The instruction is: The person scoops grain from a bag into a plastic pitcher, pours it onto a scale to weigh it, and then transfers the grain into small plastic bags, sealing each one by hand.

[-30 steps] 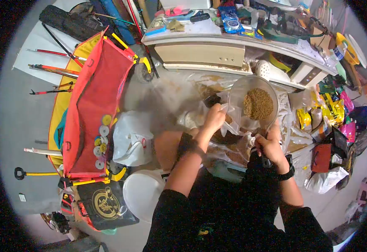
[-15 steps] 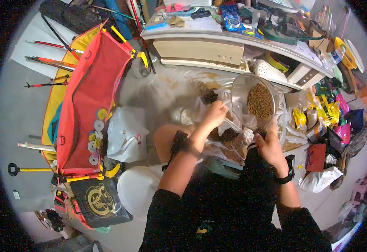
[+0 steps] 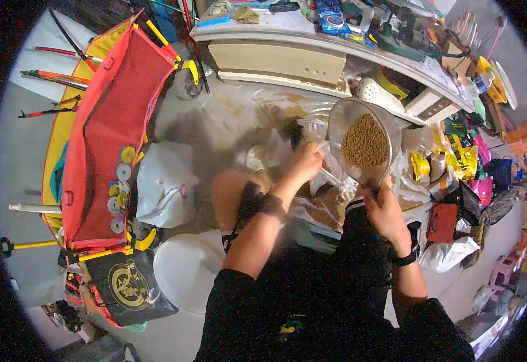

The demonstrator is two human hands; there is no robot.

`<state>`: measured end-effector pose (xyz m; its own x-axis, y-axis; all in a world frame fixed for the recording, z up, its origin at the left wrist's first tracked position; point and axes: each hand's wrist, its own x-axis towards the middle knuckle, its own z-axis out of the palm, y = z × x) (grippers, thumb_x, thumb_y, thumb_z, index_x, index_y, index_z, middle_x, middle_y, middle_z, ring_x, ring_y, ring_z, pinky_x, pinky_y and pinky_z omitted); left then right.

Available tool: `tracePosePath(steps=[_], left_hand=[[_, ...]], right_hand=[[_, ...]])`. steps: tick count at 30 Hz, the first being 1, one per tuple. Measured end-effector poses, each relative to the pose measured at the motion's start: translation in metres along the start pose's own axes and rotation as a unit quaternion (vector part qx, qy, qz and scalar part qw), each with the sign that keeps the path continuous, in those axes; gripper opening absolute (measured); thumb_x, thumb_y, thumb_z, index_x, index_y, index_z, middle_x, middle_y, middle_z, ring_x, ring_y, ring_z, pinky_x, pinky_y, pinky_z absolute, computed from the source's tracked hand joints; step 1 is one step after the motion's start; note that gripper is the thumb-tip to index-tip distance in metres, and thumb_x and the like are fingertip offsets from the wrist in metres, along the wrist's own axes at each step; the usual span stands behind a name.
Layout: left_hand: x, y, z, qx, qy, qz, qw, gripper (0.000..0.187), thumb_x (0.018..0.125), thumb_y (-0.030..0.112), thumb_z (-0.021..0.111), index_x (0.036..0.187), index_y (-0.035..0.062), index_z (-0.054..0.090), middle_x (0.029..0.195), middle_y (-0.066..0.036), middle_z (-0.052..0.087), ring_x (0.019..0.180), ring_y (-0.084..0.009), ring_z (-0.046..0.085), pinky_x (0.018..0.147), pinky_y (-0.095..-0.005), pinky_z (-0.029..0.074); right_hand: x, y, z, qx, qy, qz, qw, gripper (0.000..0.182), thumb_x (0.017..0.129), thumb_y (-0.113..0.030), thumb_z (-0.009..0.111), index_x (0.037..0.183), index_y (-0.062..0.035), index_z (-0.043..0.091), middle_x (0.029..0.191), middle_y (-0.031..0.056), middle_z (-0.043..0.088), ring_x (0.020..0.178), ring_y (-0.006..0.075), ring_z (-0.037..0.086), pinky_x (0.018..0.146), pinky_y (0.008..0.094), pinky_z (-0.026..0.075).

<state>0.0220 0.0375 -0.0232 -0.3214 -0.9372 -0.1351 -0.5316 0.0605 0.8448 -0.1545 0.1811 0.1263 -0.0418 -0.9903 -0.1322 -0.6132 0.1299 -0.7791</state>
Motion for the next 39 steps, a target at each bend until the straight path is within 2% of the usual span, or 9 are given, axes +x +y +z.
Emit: tracePosePath(steps=[9,13,15,18,22,24,27,36,39], left_hand=[[-0.001,0.009,0.0,0.013,-0.011,0.003,1.0,0.026,0.088,0.02,0.05,0.097,-0.0044,0.053,0.086,-0.023,0.06,0.084,-0.0363,0.059,0.075,-0.0428,0.044],[-0.003,0.019,-0.004,0.001,-0.001,0.009,1.0,0.025,0.087,0.02,0.05,0.096,-0.0038,0.053,0.087,-0.026,0.059,0.084,-0.0401,0.058,0.074,-0.0456,0.044],[-0.006,0.03,-0.01,0.03,-0.002,-0.021,0.999,0.024,0.086,0.019,0.049,0.095,-0.0029,0.053,0.088,-0.028,0.059,0.084,-0.0444,0.057,0.073,-0.0488,0.044],[-0.007,0.036,-0.014,0.037,0.008,-0.008,0.999,0.023,0.085,0.018,0.047,0.093,-0.0023,0.053,0.09,-0.028,0.058,0.086,-0.046,0.055,0.072,-0.0504,0.044],[-0.007,0.038,-0.016,0.033,0.008,-0.003,0.999,0.022,0.085,0.018,0.048,0.092,-0.0023,0.053,0.089,-0.027,0.058,0.086,-0.0455,0.056,0.073,-0.0501,0.044],[-0.006,0.04,-0.017,0.042,-0.006,-0.011,0.999,0.021,0.084,0.016,0.048,0.09,-0.0028,0.053,0.089,-0.027,0.058,0.086,-0.0453,0.056,0.073,-0.0498,0.044],[-0.006,0.041,-0.018,0.056,-0.006,-0.013,0.998,0.019,0.085,0.015,0.047,0.09,-0.0034,0.052,0.09,-0.027,0.058,0.087,-0.0453,0.055,0.073,-0.0496,0.044],[-0.006,0.038,-0.013,0.063,0.001,-0.006,0.998,0.019,0.084,0.013,0.047,0.09,-0.0045,0.051,0.091,-0.028,0.057,0.088,-0.0457,0.055,0.075,-0.0498,0.043],[-0.005,0.037,-0.013,0.057,0.0,-0.003,0.998,0.019,0.084,0.012,0.047,0.091,-0.0054,0.051,0.091,-0.029,0.057,0.088,-0.0459,0.055,0.076,-0.0498,0.043]], right_hand=[[0.003,0.0,0.005,-0.021,0.028,-0.009,0.999,0.018,0.086,-0.002,0.048,0.103,0.0037,0.049,0.097,0.02,0.058,0.093,0.032,0.057,0.083,0.035,0.043],[0.005,-0.004,0.007,-0.005,0.036,0.027,0.999,0.018,0.086,-0.003,0.049,0.103,0.0039,0.05,0.095,0.0201,0.058,0.093,0.0321,0.057,0.083,0.0349,0.043],[0.005,-0.004,0.006,-0.057,0.008,0.054,0.997,0.017,0.087,-0.004,0.05,0.102,0.004,0.05,0.095,0.0205,0.058,0.092,0.0324,0.057,0.083,0.0351,0.043],[0.005,-0.006,0.007,-0.054,0.006,0.041,0.998,0.02,0.087,-0.004,0.05,0.105,0.004,0.049,0.098,0.0219,0.059,0.094,0.0347,0.057,0.083,0.036,0.043],[0.006,-0.009,0.009,-0.042,0.019,0.028,0.999,0.024,0.087,-0.004,0.05,0.11,0.004,0.048,0.101,0.0234,0.059,0.097,0.0374,0.057,0.084,0.0371,0.044],[0.006,-0.002,0.012,-0.042,0.053,-0.029,0.997,0.027,0.087,-0.004,0.049,0.113,0.0039,0.046,0.103,0.0242,0.059,0.099,0.0389,0.056,0.085,0.0375,0.043],[0.004,-0.004,0.01,-0.055,0.022,0.015,0.998,0.027,0.088,-0.004,0.05,0.113,0.0041,0.047,0.102,0.0245,0.059,0.099,0.0393,0.056,0.084,0.0377,0.044],[0.001,-0.009,0.008,-0.086,0.024,0.015,0.996,0.023,0.088,-0.007,0.053,0.108,0.0023,0.048,0.092,0.0251,0.06,0.089,0.0427,0.056,0.074,0.0412,0.045],[0.001,-0.006,0.008,-0.08,0.018,0.027,0.996,0.023,0.088,-0.007,0.053,0.108,0.0022,0.048,0.094,0.0253,0.059,0.089,0.0432,0.056,0.075,0.0417,0.045]])
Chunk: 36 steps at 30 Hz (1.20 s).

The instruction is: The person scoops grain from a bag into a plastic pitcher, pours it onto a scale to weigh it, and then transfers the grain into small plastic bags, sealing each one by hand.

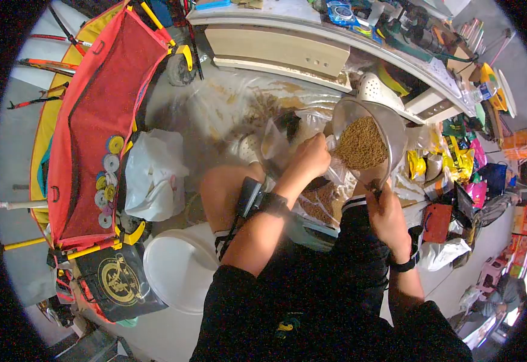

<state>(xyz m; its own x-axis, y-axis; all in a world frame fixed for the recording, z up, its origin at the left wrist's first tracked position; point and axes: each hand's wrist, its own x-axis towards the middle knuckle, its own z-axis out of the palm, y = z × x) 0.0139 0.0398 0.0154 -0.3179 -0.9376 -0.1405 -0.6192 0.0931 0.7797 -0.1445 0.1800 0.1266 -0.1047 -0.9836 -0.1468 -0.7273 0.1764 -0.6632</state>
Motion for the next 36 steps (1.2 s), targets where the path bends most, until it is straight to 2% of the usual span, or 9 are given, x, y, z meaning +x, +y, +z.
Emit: tracePosePath(steps=[4,6,16,19,22,24,31,33,36], left_hand=[[-0.001,0.005,-0.006,0.006,-0.012,0.0,1.0,0.02,0.084,0.011,0.047,0.091,-0.0061,0.051,0.091,-0.03,0.056,0.088,-0.0456,0.055,0.076,-0.0498,0.043],[-0.002,0.01,-0.011,0.019,-0.053,-0.032,0.998,0.025,0.081,0.01,0.044,0.098,-0.005,0.054,0.103,-0.029,0.058,0.1,-0.0433,0.055,0.085,-0.0476,0.044],[-0.004,0.014,-0.015,0.015,-0.046,-0.027,0.998,0.022,0.08,0.008,0.044,0.094,-0.0061,0.055,0.099,-0.031,0.058,0.097,-0.0441,0.056,0.084,-0.0481,0.044],[-0.005,0.014,-0.016,0.017,-0.047,-0.028,0.998,0.022,0.079,0.007,0.045,0.094,-0.0056,0.054,0.098,-0.03,0.059,0.096,-0.0443,0.057,0.084,-0.0483,0.045],[-0.004,0.011,-0.014,0.019,-0.044,-0.028,0.998,0.022,0.08,0.008,0.045,0.095,-0.0049,0.054,0.098,-0.03,0.059,0.096,-0.0439,0.057,0.084,-0.0483,0.045],[-0.004,0.007,-0.01,0.022,-0.026,-0.019,0.999,0.022,0.08,0.01,0.046,0.097,-0.0023,0.054,0.092,-0.028,0.06,0.088,-0.0449,0.058,0.076,-0.0502,0.046],[-0.004,0.01,-0.013,0.031,-0.038,-0.025,0.998,0.022,0.08,0.009,0.046,0.096,-0.0031,0.053,0.096,-0.028,0.061,0.094,-0.0422,0.059,0.083,-0.0467,0.046],[-0.005,0.009,-0.012,0.032,-0.036,-0.008,0.999,0.021,0.079,0.011,0.048,0.094,-0.0031,0.054,0.097,-0.027,0.061,0.094,-0.0409,0.059,0.083,-0.0461,0.046],[-0.001,-0.002,-0.005,0.031,-0.039,0.029,0.998,0.023,0.079,0.013,0.05,0.095,-0.0028,0.055,0.097,-0.026,0.061,0.094,-0.04,0.059,0.083,-0.0452,0.047]], right_hand=[[-0.001,0.002,0.002,0.005,0.004,-0.009,1.0,0.024,0.088,-0.007,0.053,0.109,0.0023,0.047,0.095,0.0253,0.059,0.09,0.0434,0.055,0.075,0.042,0.045],[-0.001,0.001,0.002,0.01,-0.004,-0.009,1.0,0.026,0.088,-0.006,0.052,0.111,0.0023,0.046,0.096,0.0256,0.059,0.092,0.0438,0.055,0.076,0.0422,0.045],[-0.002,-0.002,0.005,0.001,-0.021,0.008,1.0,0.032,0.087,-0.005,0.051,0.117,0.0018,0.043,0.097,0.0267,0.058,0.093,0.0454,0.054,0.077,0.0434,0.045],[-0.003,-0.005,0.008,-0.003,0.007,-0.047,0.999,0.019,0.086,-0.004,0.049,0.102,0.0033,0.043,0.083,0.0299,0.058,0.083,0.0488,0.055,0.068,0.05,0.044],[-0.005,-0.007,0.009,0.007,0.013,-0.035,0.999,0.021,0.085,-0.004,0.049,0.104,0.0032,0.042,0.082,0.0301,0.057,0.082,0.0487,0.055,0.067,0.0502,0.044],[-0.006,-0.003,0.01,-0.017,-0.033,-0.014,0.999,0.043,0.087,-0.006,0.049,0.126,-0.0007,0.031,0.095,0.0292,0.058,0.091,0.0483,0.053,0.074,0.0485,0.043],[-0.008,-0.01,0.012,-0.038,-0.025,-0.025,0.999,0.046,0.087,-0.005,0.05,0.127,0.0006,0.029,0.089,0.0302,0.057,0.087,0.049,0.053,0.071,0.049,0.043],[-0.008,-0.013,0.014,-0.041,-0.003,-0.082,0.996,0.028,0.083,-0.004,0.05,0.105,0.0078,0.036,0.071,0.0302,0.055,0.069,0.0481,0.056,0.058,0.052,0.044],[-0.011,-0.013,0.017,-0.046,-0.014,-0.081,0.996,0.03,0.083,-0.005,0.05,0.105,0.0071,0.034,0.07,0.0302,0.054,0.067,0.048,0.055,0.057,0.0522,0.043]])
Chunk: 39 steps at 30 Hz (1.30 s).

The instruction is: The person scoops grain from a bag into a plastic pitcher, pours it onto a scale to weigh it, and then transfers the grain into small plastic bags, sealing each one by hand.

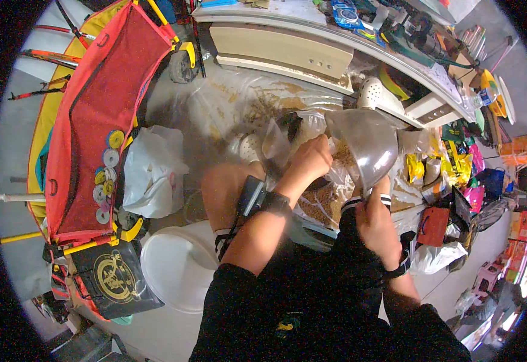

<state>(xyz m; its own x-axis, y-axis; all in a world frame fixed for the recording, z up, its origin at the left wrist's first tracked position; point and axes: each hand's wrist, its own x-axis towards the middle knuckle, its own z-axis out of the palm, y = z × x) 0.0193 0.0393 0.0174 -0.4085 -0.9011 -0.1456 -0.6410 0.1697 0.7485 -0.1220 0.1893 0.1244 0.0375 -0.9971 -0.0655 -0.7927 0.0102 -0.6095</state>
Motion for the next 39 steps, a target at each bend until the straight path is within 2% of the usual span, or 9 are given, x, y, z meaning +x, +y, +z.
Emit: tracePosePath(steps=[13,16,18,19,25,28,33,36,39], left_hand=[[0.012,-0.021,0.022,-0.014,0.018,0.03,0.999,0.023,0.081,0.014,0.049,0.095,-0.0011,0.058,0.101,-0.026,0.061,0.097,-0.0395,0.059,0.084,-0.0449,0.046],[-0.004,0.004,-0.005,0.003,0.02,-0.028,0.999,0.019,0.082,0.014,0.052,0.091,-0.0021,0.056,0.092,-0.026,0.061,0.089,-0.0421,0.059,0.075,-0.0484,0.046],[-0.008,0.009,-0.011,0.011,0.014,-0.02,1.0,0.019,0.082,0.014,0.051,0.092,-0.002,0.054,0.09,-0.027,0.06,0.088,-0.0438,0.058,0.074,-0.0505,0.045],[-0.01,0.01,-0.011,0.011,0.013,-0.019,1.0,0.019,0.082,0.014,0.051,0.092,-0.002,0.054,0.09,-0.027,0.06,0.088,-0.0438,0.058,0.074,-0.0505,0.045],[-0.013,0.01,-0.011,-0.001,0.02,0.012,1.0,0.019,0.086,0.016,0.05,0.094,-0.001,0.053,0.09,-0.026,0.06,0.086,-0.0444,0.057,0.074,-0.0503,0.045],[-0.018,0.016,-0.018,0.005,-0.005,0.027,1.0,0.019,0.087,0.017,0.049,0.093,-0.0009,0.053,0.089,-0.026,0.06,0.086,-0.0439,0.057,0.073,-0.0499,0.045],[-0.023,0.02,-0.016,-0.01,-0.017,0.017,1.0,0.017,0.088,0.016,0.049,0.091,0.0006,0.052,0.086,-0.024,0.059,0.084,-0.043,0.057,0.071,-0.0498,0.044],[-0.02,0.017,-0.009,-0.018,-0.026,0.042,0.999,0.016,0.088,0.017,0.049,0.093,0.0023,0.052,0.086,-0.023,0.06,0.083,-0.0428,0.057,0.071,-0.0502,0.044],[-0.022,0.019,-0.01,-0.015,-0.017,0.051,0.998,0.016,0.088,0.018,0.049,0.092,0.0028,0.052,0.085,-0.023,0.06,0.082,-0.0432,0.057,0.069,-0.0506,0.044]], right_hand=[[-0.002,0.004,0.002,0.044,0.0,0.02,0.999,0.029,0.084,-0.005,0.051,0.104,0.006,0.034,0.077,0.0336,0.052,0.07,0.0495,0.053,0.059,0.0515,0.044],[0.002,0.014,0.004,0.056,0.049,0.006,0.997,0.033,0.083,0.0,0.052,0.111,0.0059,0.035,0.094,0.031,0.053,0.085,0.0417,0.057,0.072,0.0432,0.047],[0.006,0.035,0.01,0.215,0.117,0.017,0.969,0.04,0.083,0.003,0.054,0.119,0.0037,0.036,0.109,0.0211,0.051,0.099,0.0294,0.053,0.086,0.0359,0.043],[0.01,0.052,0.015,0.225,0.151,0.043,0.962,0.044,0.084,0.003,0.054,0.124,0.001,0.038,0.111,0.0113,0.052,0.105,0.0217,0.049,0.092,0.0329,0.039],[0.053,0.11,0.004,0.307,0.023,0.205,0.929,0.051,0.083,-0.016,0.066,0.126,0.0001,0.042,0.109,0.0083,0.06,0.086,0.0226,0.058,0.085,0.0335,0.043],[0.062,0.125,0.017,0.252,0.0,0.293,0.922,0.058,0.082,-0.024,0.068,0.127,0.0007,0.041,0.111,0.0101,0.059,0.095,0.0216,0.057,0.088,0.0331,0.043],[0.068,0.128,0.043,0.28,0.079,0.113,0.95,0.068,0.073,-0.017,0.074,0.129,-0.0008,0.04,0.126,0.0154,0.048,0.116,0.0246,0.047,0.096,0.033,0.038],[0.075,0.125,0.038,0.073,0.118,-0.007,0.99,0.044,0.081,-0.015,0.068,0.115,0.0007,0.045,0.086,0.0059,0.06,0.07,0.0121,0.055,0.061,0.0266,0.045],[0.07,0.123,0.027,0.006,0.076,0.035,0.996,0.042,0.082,-0.017,0.066,0.113,0.0024,0.045,0.082,0.0058,0.06,0.065,0.013,0.054,0.058,0.0284,0.045]])
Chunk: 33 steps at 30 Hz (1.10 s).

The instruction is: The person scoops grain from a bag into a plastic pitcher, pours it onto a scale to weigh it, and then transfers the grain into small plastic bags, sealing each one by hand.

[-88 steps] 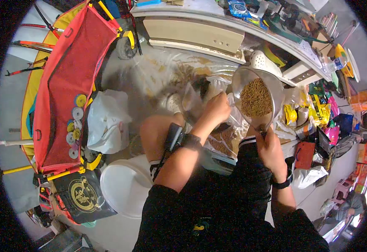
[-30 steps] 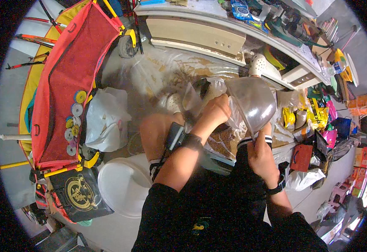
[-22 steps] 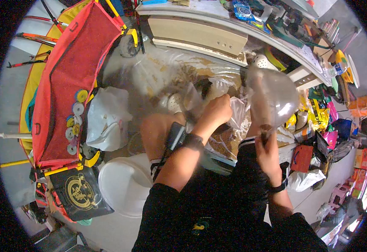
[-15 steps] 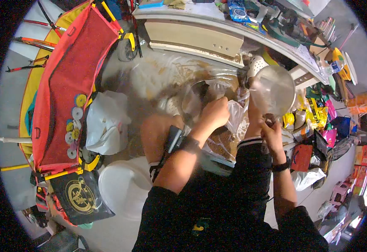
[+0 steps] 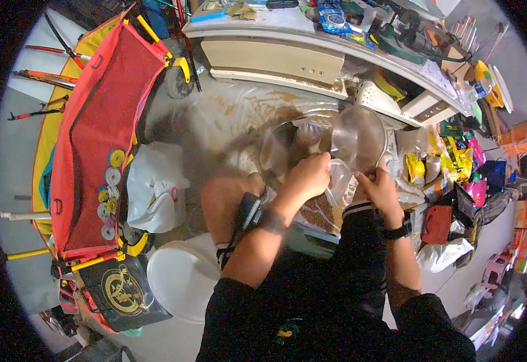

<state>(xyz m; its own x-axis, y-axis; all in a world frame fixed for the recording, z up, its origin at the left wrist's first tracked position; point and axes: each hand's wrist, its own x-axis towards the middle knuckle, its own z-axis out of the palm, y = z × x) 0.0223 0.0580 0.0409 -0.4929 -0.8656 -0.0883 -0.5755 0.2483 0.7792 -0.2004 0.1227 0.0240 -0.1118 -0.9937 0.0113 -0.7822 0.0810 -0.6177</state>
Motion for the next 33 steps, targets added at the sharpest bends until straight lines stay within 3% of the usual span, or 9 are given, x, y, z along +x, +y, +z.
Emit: tracePosePath(steps=[4,6,9,13,16,21,27,31,33], left_hand=[[0.001,0.002,0.003,0.01,-0.012,0.008,1.0,0.016,0.088,0.018,0.049,0.089,0.0026,0.051,0.085,-0.022,0.06,0.081,-0.0437,0.057,0.068,-0.051,0.044],[0.002,0.006,0.003,0.01,-0.017,-0.003,1.0,0.016,0.088,0.018,0.049,0.088,0.0026,0.051,0.084,-0.022,0.06,0.08,-0.0441,0.057,0.068,-0.0514,0.044],[0.004,0.004,0.005,0.026,-0.035,-0.011,0.999,0.016,0.088,0.018,0.049,0.089,0.0027,0.05,0.086,-0.023,0.06,0.082,-0.0438,0.057,0.069,-0.0513,0.044],[0.002,0.005,0.005,-0.009,-0.027,-0.003,1.0,0.014,0.081,0.012,0.048,0.09,0.0009,0.052,0.087,-0.025,0.06,0.085,-0.0432,0.057,0.073,-0.0517,0.044],[0.004,0.002,0.008,0.008,-0.044,0.001,0.999,0.016,0.089,0.018,0.049,0.091,0.0028,0.051,0.089,-0.023,0.059,0.084,-0.0435,0.056,0.07,-0.0501,0.044],[0.002,0.007,0.005,0.025,-0.045,-0.003,0.999,0.016,0.089,0.018,0.049,0.092,0.0028,0.052,0.087,-0.023,0.06,0.084,-0.0437,0.056,0.07,-0.0509,0.044],[-0.001,0.018,-0.002,0.007,-0.053,-0.025,0.998,0.016,0.088,0.018,0.049,0.093,0.0037,0.052,0.087,-0.022,0.06,0.084,-0.0428,0.057,0.069,-0.0506,0.044],[0.0,0.019,-0.001,0.001,-0.062,-0.012,0.998,0.015,0.088,0.018,0.048,0.093,0.0042,0.052,0.088,-0.022,0.06,0.085,-0.043,0.057,0.069,-0.0502,0.044],[0.001,0.02,0.0,0.008,-0.059,-0.003,0.998,0.015,0.089,0.018,0.049,0.092,0.0039,0.053,0.088,-0.022,0.06,0.085,-0.0431,0.056,0.07,-0.0497,0.044]], right_hand=[[-0.005,-0.016,-0.025,-0.016,-0.045,-0.003,0.999,0.035,0.085,-0.017,0.061,0.109,0.0033,0.047,0.075,0.0048,0.058,0.061,0.013,0.053,0.054,0.0285,0.044],[-0.006,-0.018,-0.03,0.225,-0.114,0.083,0.964,0.027,0.088,-0.012,0.055,0.108,0.0036,0.047,0.075,0.0049,0.056,0.062,0.0135,0.053,0.055,0.0281,0.044],[-0.006,0.01,-0.018,0.144,-0.104,0.019,0.984,0.025,0.087,-0.006,0.05,0.111,0.0028,0.045,0.076,0.0046,0.056,0.063,0.015,0.054,0.056,0.0287,0.045],[-0.011,0.007,-0.025,0.2,-0.144,0.041,0.968,0.029,0.084,-0.003,0.053,0.112,0.0016,0.044,0.081,0.0065,0.058,0.066,0.0167,0.057,0.059,0.0309,0.046],[-0.015,0.016,-0.027,0.034,-0.07,-0.066,0.995,0.03,0.083,-0.005,0.056,0.11,0.0008,0.046,0.076,0.0089,0.059,0.062,0.019,0.058,0.056,0.0327,0.045],[-0.011,0.001,-0.038,-0.041,-0.004,0.065,0.997,0.053,0.083,-0.007,0.058,0.128,-0.0011,0.032,0.06,0.012,0.055,0.049,0.0229,0.053,0.051,0.0334,0.042],[-0.015,-0.015,-0.039,0.092,0.003,0.03,0.995,0.068,0.087,-0.012,0.057,0.138,-0.0035,0.014,0.066,0.0082,0.055,0.053,0.0158,0.05,0.052,0.0301,0.041],[-0.017,-0.013,-0.025,0.197,0.059,0.027,0.978,0.062,0.086,-0.013,0.059,0.136,-0.0022,0.024,0.071,0.0047,0.056,0.061,0.0127,0.051,0.055,0.0289,0.042],[-0.014,-0.008,-0.025,0.14,-0.022,0.008,0.99,0.045,0.084,-0.014,0.063,0.123,-0.0005,0.044,0.076,0.0037,0.055,0.067,0.011,0.051,0.059,0.0277,0.043]])
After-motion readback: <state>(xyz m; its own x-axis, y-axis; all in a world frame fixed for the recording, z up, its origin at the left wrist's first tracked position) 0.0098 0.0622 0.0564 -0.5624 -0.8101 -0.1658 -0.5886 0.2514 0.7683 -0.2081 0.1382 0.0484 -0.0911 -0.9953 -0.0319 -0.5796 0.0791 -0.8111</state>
